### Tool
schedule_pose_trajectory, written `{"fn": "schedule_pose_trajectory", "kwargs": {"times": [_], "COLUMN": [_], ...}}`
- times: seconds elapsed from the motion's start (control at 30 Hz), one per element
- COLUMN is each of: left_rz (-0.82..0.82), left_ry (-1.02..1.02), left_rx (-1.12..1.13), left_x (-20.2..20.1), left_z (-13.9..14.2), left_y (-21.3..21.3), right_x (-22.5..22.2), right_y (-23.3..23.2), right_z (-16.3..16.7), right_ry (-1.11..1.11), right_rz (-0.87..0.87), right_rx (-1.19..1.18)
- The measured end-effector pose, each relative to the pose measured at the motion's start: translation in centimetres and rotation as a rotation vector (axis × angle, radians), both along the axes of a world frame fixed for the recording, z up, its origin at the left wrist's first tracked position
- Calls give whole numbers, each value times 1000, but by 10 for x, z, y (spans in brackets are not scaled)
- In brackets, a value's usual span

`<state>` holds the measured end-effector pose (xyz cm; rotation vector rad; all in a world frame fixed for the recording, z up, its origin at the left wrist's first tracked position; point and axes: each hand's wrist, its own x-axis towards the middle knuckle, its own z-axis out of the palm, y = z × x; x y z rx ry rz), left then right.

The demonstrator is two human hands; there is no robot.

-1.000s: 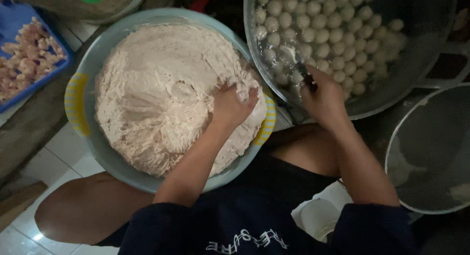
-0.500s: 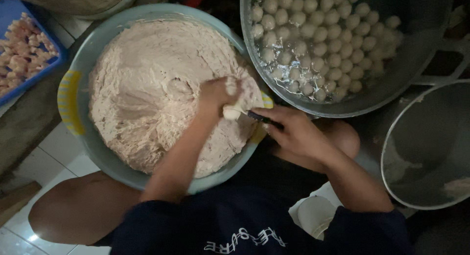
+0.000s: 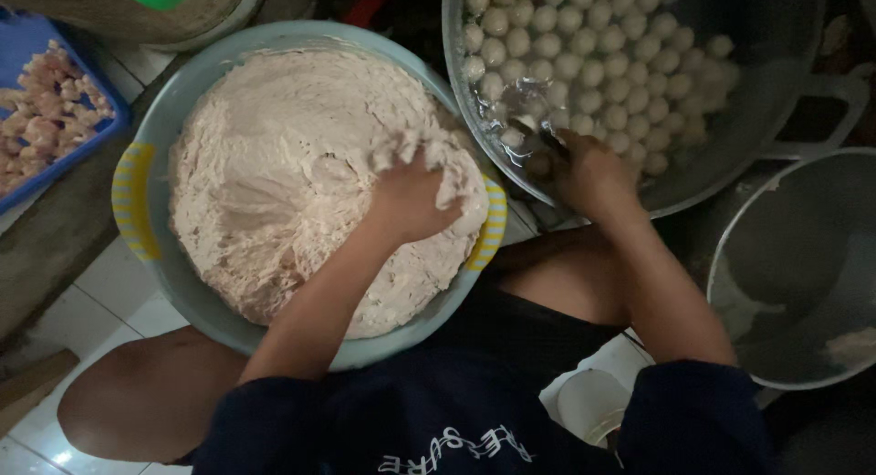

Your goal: The person sits on the floor scooping meat paste from a large basin with a spoon, shaping the paste into balls by hand, and dropping each finished ball into a water-filled basin beside them where many balls accumulate. A tray of raw meat pieces sits nearby.

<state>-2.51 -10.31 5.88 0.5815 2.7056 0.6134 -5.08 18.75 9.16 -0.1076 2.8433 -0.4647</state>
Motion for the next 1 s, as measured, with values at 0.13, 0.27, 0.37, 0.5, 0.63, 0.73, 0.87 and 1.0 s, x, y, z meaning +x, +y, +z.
{"fn": "schedule_pose_trajectory", "kwargs": {"times": [0.13,0.27,0.37,0.5,0.63,0.73,0.87,1.0], "left_rz": [82,171,218,397,429,406,402,553], "left_ry": [-221,-156,-333,-38,56,40,327,197], "left_rx": [-191,-202,-210,-104,-122,43,162,422], "left_x": [21,52,44,15,4,5,11,13], "left_z": [20,40,38,17,-5,-20,-32,-34], "left_y": [0,30,41,34,28,29,40,47], "right_x": [4,16,23,24,32,39,41,52], "right_y": [18,19,-1,-5,20,31,17,-11], "right_z": [1,11,7,7,16,21,28,46], "right_ry": [66,148,50,-19,-49,47,92,49], "right_rz": [-35,38,64,41,-32,-80,-131,-56], "right_rx": [70,-70,62,116,181,140,-115,-434]}}
